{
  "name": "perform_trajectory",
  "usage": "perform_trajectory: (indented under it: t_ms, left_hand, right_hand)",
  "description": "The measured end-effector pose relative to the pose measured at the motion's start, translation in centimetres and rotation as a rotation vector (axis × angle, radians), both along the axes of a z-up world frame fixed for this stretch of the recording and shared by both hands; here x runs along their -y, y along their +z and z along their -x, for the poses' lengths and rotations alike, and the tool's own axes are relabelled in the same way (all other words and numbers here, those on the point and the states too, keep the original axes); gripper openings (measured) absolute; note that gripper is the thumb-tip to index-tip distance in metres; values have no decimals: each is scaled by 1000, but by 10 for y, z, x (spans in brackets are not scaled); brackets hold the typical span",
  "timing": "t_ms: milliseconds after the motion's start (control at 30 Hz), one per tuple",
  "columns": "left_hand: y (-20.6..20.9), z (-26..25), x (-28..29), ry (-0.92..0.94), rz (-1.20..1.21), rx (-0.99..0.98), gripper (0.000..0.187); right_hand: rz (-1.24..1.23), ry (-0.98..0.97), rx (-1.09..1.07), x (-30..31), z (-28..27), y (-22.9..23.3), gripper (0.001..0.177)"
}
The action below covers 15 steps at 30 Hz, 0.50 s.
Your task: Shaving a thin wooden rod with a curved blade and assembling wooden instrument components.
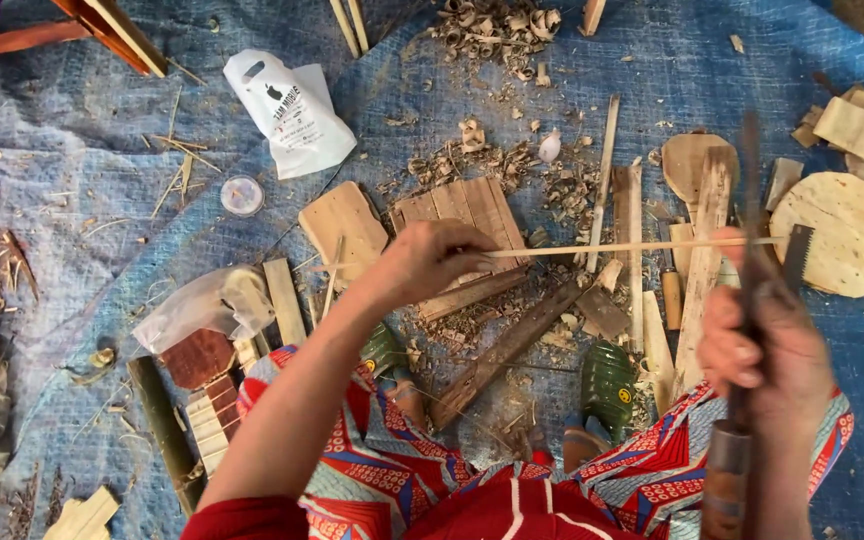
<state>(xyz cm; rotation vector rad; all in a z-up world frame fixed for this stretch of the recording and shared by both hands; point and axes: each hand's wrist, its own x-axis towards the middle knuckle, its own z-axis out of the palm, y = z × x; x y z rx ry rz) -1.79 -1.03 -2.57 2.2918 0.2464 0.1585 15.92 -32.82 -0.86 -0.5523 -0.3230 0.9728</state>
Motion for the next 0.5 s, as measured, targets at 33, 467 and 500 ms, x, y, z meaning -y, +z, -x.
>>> perform_trajectory:
  t_ms: [33, 467, 500]
  left_hand:
    - [4, 3, -3, -4, -2, -1, 19]
    - [-2, -9, 14, 66, 299, -201, 24]
    - [0, -10, 15, 52, 344, -251, 25]
  right_hand:
    - [-2, -4, -1, 4, -3, 3, 56]
    - [140, 258, -25, -74, 55, -8, 106]
    - [172, 286, 3, -83, 62, -11, 105]
